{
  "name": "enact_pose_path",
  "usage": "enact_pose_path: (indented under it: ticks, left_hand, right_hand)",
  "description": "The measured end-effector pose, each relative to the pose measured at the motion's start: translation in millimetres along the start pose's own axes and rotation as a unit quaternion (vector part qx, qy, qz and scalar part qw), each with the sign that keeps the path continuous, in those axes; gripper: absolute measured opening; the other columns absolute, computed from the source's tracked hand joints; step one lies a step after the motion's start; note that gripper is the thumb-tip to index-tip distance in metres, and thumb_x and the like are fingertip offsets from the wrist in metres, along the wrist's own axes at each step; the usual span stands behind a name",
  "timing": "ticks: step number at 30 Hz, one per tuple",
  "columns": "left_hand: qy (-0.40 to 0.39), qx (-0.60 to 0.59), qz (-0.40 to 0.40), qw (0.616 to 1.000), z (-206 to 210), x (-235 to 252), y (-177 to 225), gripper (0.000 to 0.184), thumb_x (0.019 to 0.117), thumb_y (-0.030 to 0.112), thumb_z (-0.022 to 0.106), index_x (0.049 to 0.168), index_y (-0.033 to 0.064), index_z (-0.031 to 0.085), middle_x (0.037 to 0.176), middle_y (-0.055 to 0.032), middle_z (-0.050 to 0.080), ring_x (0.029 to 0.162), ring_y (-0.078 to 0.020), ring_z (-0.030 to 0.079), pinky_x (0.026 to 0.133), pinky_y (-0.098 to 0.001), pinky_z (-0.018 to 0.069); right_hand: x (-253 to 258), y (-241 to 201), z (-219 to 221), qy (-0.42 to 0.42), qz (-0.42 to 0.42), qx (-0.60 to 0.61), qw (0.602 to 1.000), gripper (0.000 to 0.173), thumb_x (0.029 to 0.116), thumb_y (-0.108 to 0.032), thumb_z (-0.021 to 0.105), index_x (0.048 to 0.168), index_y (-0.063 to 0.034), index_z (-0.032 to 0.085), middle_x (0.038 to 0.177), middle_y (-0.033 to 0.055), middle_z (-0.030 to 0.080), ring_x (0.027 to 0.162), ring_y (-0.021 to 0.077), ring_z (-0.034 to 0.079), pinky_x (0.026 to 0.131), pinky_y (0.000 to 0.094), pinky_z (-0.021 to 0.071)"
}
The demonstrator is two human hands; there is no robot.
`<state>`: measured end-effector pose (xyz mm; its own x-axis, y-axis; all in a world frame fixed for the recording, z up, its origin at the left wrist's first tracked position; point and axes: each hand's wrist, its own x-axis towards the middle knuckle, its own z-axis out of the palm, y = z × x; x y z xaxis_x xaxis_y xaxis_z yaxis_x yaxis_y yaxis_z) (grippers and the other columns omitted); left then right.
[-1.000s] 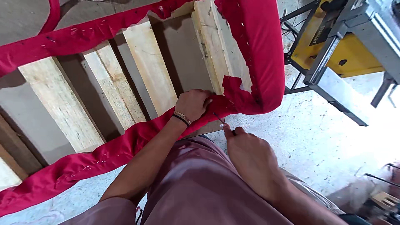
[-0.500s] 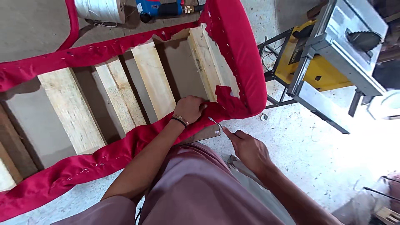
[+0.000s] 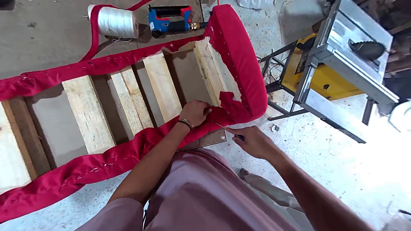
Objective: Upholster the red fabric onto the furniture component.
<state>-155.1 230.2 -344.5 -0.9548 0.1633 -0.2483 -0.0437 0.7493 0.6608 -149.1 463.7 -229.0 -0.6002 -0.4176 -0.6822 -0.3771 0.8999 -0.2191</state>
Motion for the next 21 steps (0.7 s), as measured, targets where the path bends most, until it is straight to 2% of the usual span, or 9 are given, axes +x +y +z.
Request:
enact_pose_path:
  ticks: [2, 5, 8, 10, 13, 17, 18, 19, 21]
  left_hand:
    - [0.005, 0.000, -0.001, 1.000, -1.3, -1.1, 2.7, 0.033, 0.1056, 0.039, 0.056, 0.108, 0.0129, 0.075, 0.104, -0.0115, 0.074, 0.103, -0.0308, 0.071, 0.089, -0.0569, 0.0557]
    - [0.003, 0.002, -0.001, 1.000, -0.9, -2.1, 3.1, 0.035, 0.1056, 0.040, 0.055, 0.108, 0.0112, 0.075, 0.103, -0.0130, 0.074, 0.103, -0.0322, 0.071, 0.091, -0.0583, 0.0551]
    - [0.002, 0.011, -0.006, 1.000, -3.2, 1.8, 2.5, 0.038, 0.1060, 0.042, 0.054, 0.104, 0.0098, 0.074, 0.098, -0.0143, 0.073, 0.100, -0.0332, 0.071, 0.087, -0.0593, 0.0554]
    - [-0.003, 0.009, -0.014, 1.000, -2.6, 0.4, 3.2, 0.040, 0.1066, 0.043, 0.052, 0.103, 0.0089, 0.073, 0.097, -0.0150, 0.073, 0.098, -0.0340, 0.071, 0.086, -0.0598, 0.0554]
    - [-0.006, 0.010, -0.023, 1.000, -2.5, 0.2, 2.3, 0.042, 0.1072, 0.043, 0.050, 0.099, 0.0086, 0.072, 0.093, -0.0150, 0.071, 0.095, -0.0344, 0.070, 0.082, -0.0599, 0.0548]
    - [-0.012, 0.020, -0.037, 0.999, -1.3, 0.5, 1.8, 0.042, 0.1069, 0.045, 0.050, 0.105, 0.0111, 0.074, 0.098, -0.0143, 0.073, 0.098, -0.0340, 0.071, 0.085, -0.0603, 0.0553]
    - [-0.014, 0.018, -0.039, 0.999, -1.8, 0.2, 1.5, 0.042, 0.1070, 0.045, 0.050, 0.106, 0.0111, 0.074, 0.098, -0.0145, 0.073, 0.098, -0.0341, 0.071, 0.086, -0.0604, 0.0551]
    - [-0.015, 0.016, -0.037, 0.999, -1.7, 0.5, 1.2, 0.042, 0.1070, 0.044, 0.050, 0.105, 0.0108, 0.074, 0.098, -0.0145, 0.073, 0.098, -0.0340, 0.071, 0.086, -0.0602, 0.0550]
    - [-0.014, 0.018, -0.033, 0.999, -0.9, 2.5, 1.9, 0.041, 0.1069, 0.043, 0.051, 0.105, 0.0104, 0.074, 0.097, -0.0140, 0.073, 0.098, -0.0336, 0.071, 0.086, -0.0595, 0.0553]
  right_hand:
    - [3.6, 30.6, 16.6, 0.049, -0.045, 0.062, 0.996, 0.041, 0.1029, -0.021, 0.059, 0.143, -0.0299, 0.063, 0.097, 0.0067, 0.075, 0.083, 0.0206, 0.070, 0.079, 0.0498, 0.0572]
    - [2.9, 45.4, 44.6, 0.112, -0.083, 0.032, 0.990, 0.043, 0.1038, -0.020, 0.059, 0.146, -0.0301, 0.060, 0.102, 0.0078, 0.075, 0.088, 0.0237, 0.072, 0.081, 0.0511, 0.0594]
    - [16.5, 64.9, 69.1, 0.177, -0.131, -0.003, 0.975, 0.043, 0.1048, -0.019, 0.055, 0.147, -0.0285, 0.059, 0.096, 0.0090, 0.070, 0.080, 0.0261, 0.070, 0.069, 0.0497, 0.0600]
    - [28.9, 81.6, 84.9, 0.155, -0.153, 0.167, 0.962, 0.042, 0.1034, -0.018, 0.059, 0.145, -0.0230, 0.062, 0.090, 0.0048, 0.071, 0.071, 0.0147, 0.065, 0.068, 0.0368, 0.0573]
    - [43.9, 81.2, 111.7, 0.027, -0.103, 0.488, 0.866, 0.047, 0.1043, -0.014, 0.053, 0.151, -0.0174, 0.053, 0.072, 0.0027, 0.059, 0.051, 0.0082, 0.047, 0.047, 0.0250, 0.0429]
    - [58.5, 52.4, 127.4, 0.108, -0.144, 0.448, 0.876, 0.039, 0.1036, -0.019, 0.058, 0.143, -0.0173, 0.063, 0.078, 0.0040, 0.067, 0.055, 0.0101, 0.053, 0.053, 0.0298, 0.0497]
    - [57.8, 47.0, 129.5, 0.124, -0.161, 0.496, 0.844, 0.034, 0.1047, -0.022, 0.054, 0.135, -0.0156, 0.068, 0.073, 0.0032, 0.063, 0.052, 0.0089, 0.051, 0.050, 0.0277, 0.0471]
    - [51.0, 43.3, 129.8, 0.122, -0.176, 0.606, 0.766, 0.030, 0.1059, -0.028, 0.050, 0.121, -0.0133, 0.072, 0.064, -0.0007, 0.056, 0.047, 0.0047, 0.046, 0.044, 0.0216, 0.0417]
    - [19.9, 44.2, 113.2, 0.106, -0.250, 0.796, 0.541, 0.033, 0.1002, -0.045, 0.059, 0.088, -0.0178, 0.073, 0.055, -0.0096, 0.052, 0.042, -0.0013, 0.046, 0.040, 0.0152, 0.0394]
